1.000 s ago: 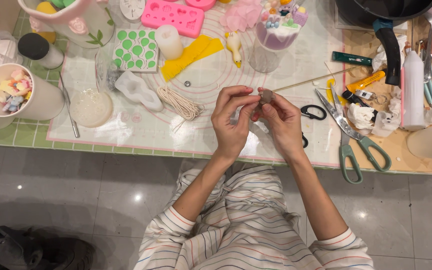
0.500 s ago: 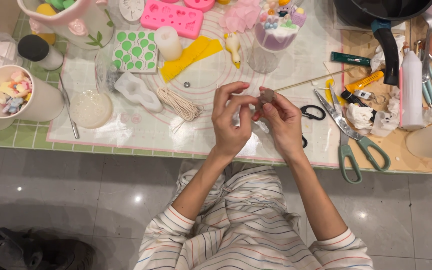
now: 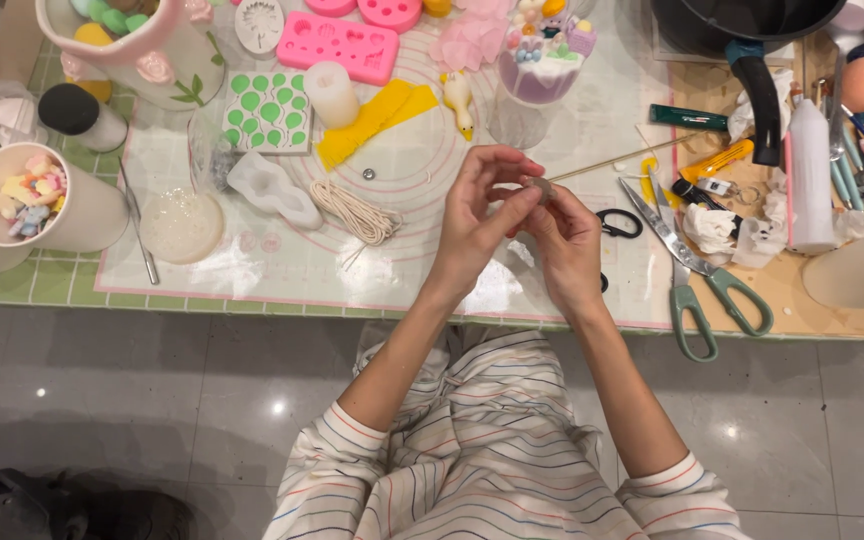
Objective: Detailing and painting a small bear-shaped sculpture on a craft table.
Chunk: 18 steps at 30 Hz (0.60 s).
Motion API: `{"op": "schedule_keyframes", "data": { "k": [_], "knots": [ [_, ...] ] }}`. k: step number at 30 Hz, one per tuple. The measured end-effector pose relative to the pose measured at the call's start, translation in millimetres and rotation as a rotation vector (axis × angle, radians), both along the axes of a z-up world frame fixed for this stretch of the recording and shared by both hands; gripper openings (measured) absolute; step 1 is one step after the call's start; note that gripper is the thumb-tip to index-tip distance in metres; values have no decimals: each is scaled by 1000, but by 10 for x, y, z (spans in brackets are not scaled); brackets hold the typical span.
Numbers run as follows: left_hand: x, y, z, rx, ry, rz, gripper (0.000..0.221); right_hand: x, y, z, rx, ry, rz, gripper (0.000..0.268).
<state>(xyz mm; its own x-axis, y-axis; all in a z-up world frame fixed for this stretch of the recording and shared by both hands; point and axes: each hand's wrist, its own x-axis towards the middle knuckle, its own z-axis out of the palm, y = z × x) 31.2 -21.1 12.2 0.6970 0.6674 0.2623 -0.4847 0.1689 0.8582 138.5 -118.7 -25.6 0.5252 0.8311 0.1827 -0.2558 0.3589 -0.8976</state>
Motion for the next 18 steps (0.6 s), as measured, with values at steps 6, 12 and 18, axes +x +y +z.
{"op": "schedule_keyframes", "data": {
  "k": [6,12,18],
  "knots": [
    [100,-41,154,-312,-155,-330,42,25,-137,129,95,-18,-58,33],
    [162,-83,314,-387,-162,-551,49,154,-365,167,102,-113,-109,29],
    [286,-194,364,-318,-116,-577,50,234,-535,214,57,-143,-160,32]
  ]
}}
